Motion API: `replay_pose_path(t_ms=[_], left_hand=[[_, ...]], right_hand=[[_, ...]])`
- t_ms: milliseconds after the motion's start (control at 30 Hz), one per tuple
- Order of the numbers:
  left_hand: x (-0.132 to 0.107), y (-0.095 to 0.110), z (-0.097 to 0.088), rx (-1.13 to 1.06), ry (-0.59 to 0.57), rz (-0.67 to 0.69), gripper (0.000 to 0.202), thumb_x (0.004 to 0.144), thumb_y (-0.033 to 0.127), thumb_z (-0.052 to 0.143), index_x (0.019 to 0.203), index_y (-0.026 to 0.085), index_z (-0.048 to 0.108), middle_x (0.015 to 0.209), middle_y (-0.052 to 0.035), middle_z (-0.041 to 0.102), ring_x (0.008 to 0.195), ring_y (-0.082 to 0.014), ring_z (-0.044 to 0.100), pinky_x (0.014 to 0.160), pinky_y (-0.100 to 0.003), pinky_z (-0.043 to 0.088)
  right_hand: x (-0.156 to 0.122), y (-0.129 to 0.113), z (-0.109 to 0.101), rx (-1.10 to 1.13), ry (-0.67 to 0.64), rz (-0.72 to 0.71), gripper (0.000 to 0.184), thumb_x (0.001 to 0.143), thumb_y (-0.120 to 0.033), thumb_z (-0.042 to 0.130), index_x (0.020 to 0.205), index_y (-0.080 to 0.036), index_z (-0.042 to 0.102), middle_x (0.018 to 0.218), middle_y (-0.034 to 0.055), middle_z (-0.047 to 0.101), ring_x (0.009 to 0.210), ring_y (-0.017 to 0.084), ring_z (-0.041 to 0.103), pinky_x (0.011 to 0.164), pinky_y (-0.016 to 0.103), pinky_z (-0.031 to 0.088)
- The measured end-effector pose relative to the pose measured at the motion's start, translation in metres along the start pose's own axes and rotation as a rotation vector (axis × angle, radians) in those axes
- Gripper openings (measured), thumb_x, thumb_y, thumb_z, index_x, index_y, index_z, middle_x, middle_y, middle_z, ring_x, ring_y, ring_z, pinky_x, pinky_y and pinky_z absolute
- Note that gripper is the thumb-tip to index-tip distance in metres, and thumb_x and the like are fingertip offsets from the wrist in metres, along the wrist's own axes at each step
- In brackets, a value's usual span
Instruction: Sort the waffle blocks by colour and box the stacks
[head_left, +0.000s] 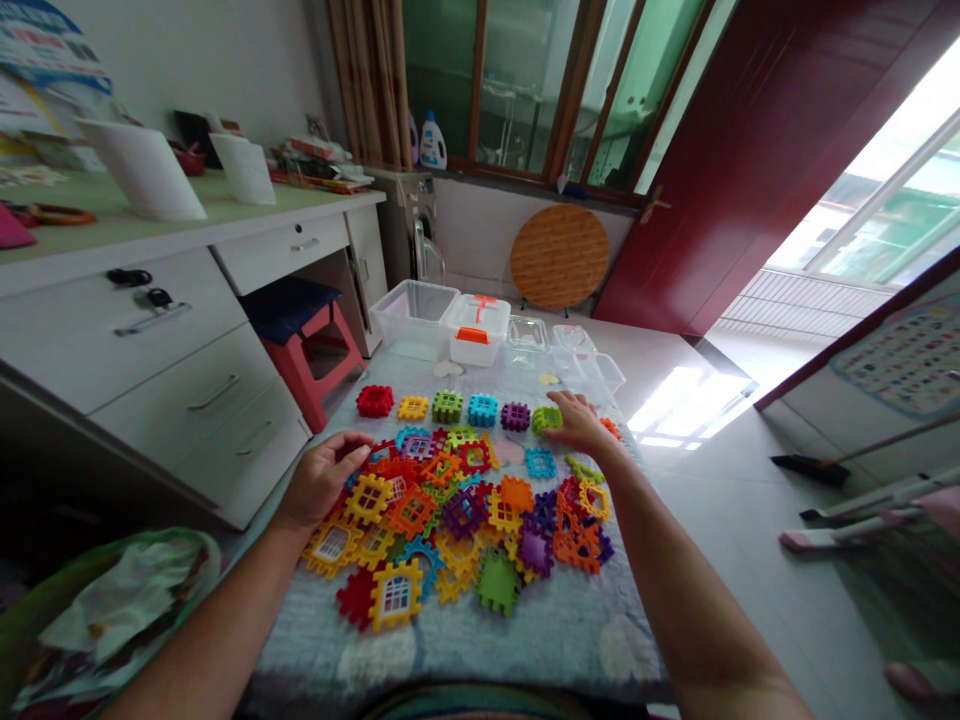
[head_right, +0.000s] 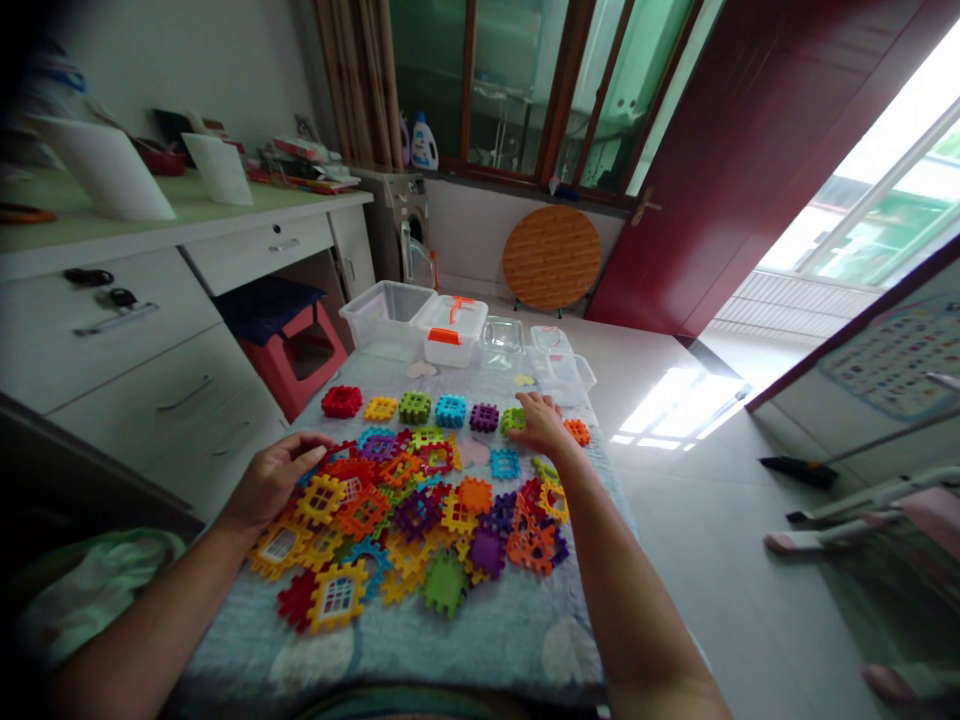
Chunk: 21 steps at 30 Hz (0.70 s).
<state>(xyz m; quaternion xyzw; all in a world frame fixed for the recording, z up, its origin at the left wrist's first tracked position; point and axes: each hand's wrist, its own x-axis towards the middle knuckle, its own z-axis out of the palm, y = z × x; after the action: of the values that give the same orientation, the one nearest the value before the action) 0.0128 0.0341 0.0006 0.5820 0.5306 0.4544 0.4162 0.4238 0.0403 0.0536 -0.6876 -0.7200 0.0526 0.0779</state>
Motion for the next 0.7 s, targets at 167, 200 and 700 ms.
replay_pose_path(t_ms=[167, 200, 700], left_hand=[[-0.001, 0.005, 0.002, -0.006, 0.028, -0.006, 0.035, 0.069, 0.047, 0.068, 0.087, 0.017, 0.069, 0.082, -0.003, 0.069, 0.077, -0.0203, 0.062, 0.074, -0.029, 0.049], [-0.002, 0.005, 0.002, -0.004, 0.031, -0.007, 0.035, 0.069, 0.047, 0.068, 0.086, 0.017, 0.069, 0.081, -0.0029, 0.069, 0.077, -0.0204, 0.062, 0.074, -0.029, 0.05], [-0.003, 0.005, 0.003, 0.014, 0.037, 0.022, 0.032, 0.07, 0.044, 0.066, 0.087, 0.017, 0.068, 0.081, -0.0025, 0.069, 0.078, -0.0201, 0.061, 0.076, -0.029, 0.048]], right_hand=[[-0.045, -0.022, -0.009, 0.176, 0.052, -0.13, 0.053, 0.079, -0.031, 0.064, 0.13, -0.02, 0.054, 0.13, 0.012, 0.056, 0.12, 0.029, 0.049, 0.1, 0.044, 0.038], [-0.056, -0.028, -0.009, 0.22, 0.005, -0.164, 0.05, 0.079, -0.03, 0.064, 0.128, -0.02, 0.055, 0.128, 0.0118, 0.058, 0.118, 0.028, 0.051, 0.1, 0.043, 0.039], [-0.085, -0.052, 0.021, 0.478, 0.036, -0.088, 0.021, 0.085, -0.022, 0.05, 0.097, -0.017, 0.066, 0.07, -0.0004, 0.062, 0.066, 0.014, 0.055, 0.066, 0.025, 0.04]])
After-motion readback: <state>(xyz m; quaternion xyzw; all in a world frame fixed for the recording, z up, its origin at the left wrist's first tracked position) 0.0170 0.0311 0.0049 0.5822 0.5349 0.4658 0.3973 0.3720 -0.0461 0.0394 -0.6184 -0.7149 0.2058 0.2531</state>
